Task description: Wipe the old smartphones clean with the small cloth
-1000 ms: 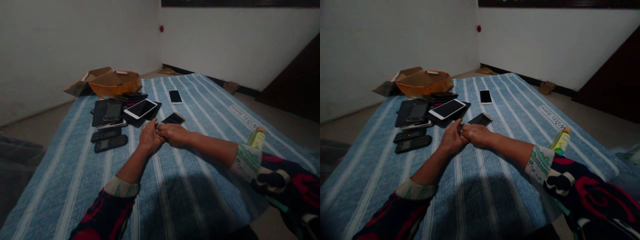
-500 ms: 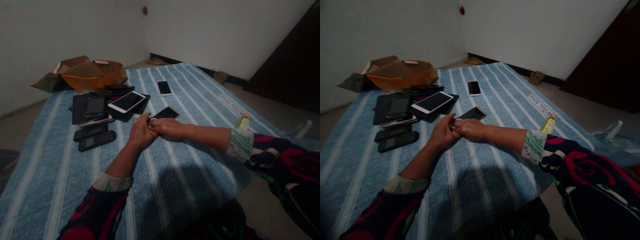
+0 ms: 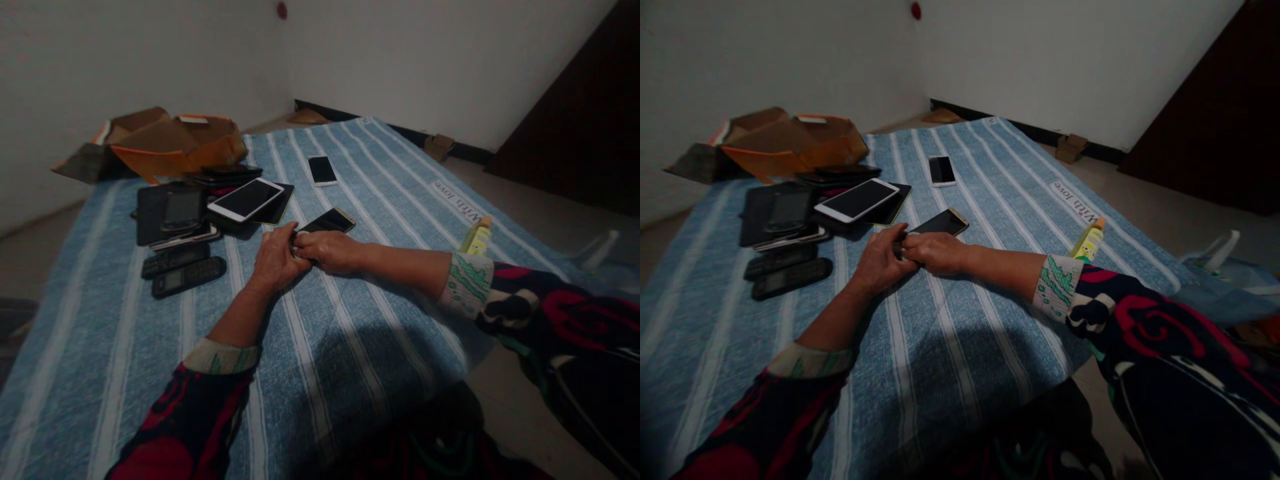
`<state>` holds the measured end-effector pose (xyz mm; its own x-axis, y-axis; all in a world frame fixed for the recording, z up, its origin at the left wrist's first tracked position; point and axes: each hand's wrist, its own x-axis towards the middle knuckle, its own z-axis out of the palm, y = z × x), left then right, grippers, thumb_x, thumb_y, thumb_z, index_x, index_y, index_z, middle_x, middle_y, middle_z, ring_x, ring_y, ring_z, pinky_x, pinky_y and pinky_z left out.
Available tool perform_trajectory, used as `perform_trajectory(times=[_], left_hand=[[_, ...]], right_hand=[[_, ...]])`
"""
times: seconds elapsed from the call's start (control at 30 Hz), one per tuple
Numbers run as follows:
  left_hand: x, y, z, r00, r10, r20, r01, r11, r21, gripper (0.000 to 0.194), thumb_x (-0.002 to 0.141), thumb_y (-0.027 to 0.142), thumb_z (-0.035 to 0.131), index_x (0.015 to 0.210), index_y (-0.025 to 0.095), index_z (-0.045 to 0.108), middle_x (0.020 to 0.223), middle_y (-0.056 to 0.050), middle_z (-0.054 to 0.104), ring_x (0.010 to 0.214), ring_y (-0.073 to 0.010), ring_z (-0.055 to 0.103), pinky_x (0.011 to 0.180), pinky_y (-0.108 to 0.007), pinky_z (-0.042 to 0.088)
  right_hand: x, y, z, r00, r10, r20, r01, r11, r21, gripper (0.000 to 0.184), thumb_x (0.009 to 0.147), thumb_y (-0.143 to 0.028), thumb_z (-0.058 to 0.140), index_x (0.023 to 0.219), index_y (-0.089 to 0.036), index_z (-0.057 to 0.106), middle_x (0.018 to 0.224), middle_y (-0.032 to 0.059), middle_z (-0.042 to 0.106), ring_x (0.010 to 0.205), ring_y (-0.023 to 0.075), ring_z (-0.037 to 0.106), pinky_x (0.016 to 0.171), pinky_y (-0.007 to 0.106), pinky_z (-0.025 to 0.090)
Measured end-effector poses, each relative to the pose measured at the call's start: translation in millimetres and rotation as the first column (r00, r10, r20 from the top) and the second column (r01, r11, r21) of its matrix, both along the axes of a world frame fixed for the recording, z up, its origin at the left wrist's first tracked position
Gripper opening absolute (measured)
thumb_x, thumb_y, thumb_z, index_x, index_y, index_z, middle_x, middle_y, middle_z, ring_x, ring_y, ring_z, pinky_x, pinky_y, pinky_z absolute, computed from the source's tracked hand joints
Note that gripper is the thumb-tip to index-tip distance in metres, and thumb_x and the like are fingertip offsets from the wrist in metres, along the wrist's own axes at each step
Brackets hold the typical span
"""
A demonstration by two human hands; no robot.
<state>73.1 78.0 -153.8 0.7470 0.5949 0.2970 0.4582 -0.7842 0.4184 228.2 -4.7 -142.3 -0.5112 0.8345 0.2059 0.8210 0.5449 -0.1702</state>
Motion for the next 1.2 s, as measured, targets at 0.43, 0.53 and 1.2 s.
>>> perform_trajectory(times=[0.43, 0.53, 1.2], left_hand=[[-1.4, -3.7, 1.9, 1.0, -0.012, -0.026, 0.012, 1.0, -0.006, 0.072, 0.064, 0.034, 0.06, 0.132, 0.013, 0.048, 0.119, -0.012, 0.062, 0.109, -0.0318, 0.055, 0.101, -0.049, 0.043], [-1.4, -5.7, 3.5, 0.999, -0.017, -0.035, 0.017, 1.0, -0.009, 0.072, 0.064, 0.035, 0.062, 0.131, 0.012, 0.048, 0.122, -0.014, 0.061, 0.112, -0.0323, 0.055, 0.104, -0.049, 0.041], [-12.4, -12.6, 0.6, 0.996, -0.081, 0.038, 0.082, 0.996, -0.036, 0.071, 0.064, 0.032, 0.069, 0.13, 0.016, 0.049, 0.123, -0.014, 0.06, 0.114, -0.0325, 0.055, 0.101, -0.049, 0.043]], right_hand=[[-0.8, -2.7, -3.6, 0.998, -0.041, -0.042, 0.042, 0.999, 0.023, 0.024, 0.09, -0.007, 0.047, 0.105, -0.014, 0.064, 0.109, 0.0087, 0.062, 0.103, 0.0199, 0.056, 0.092, 0.034, 0.045], [-3.8, 2.8, -5.0, 0.995, -0.085, -0.055, 0.087, 0.996, 0.03, 0.021, 0.091, -0.009, 0.049, 0.102, -0.015, 0.065, 0.107, 0.008, 0.063, 0.101, 0.0201, 0.057, 0.092, 0.033, 0.045], [-13.5, -23.1, -41.4, 0.971, -0.091, -0.221, 0.155, 0.944, 0.29, 0.038, 0.088, -0.005, 0.047, 0.122, -0.014, 0.06, 0.128, 0.0172, 0.061, 0.129, 0.0257, 0.05, 0.105, 0.046, 0.044]])
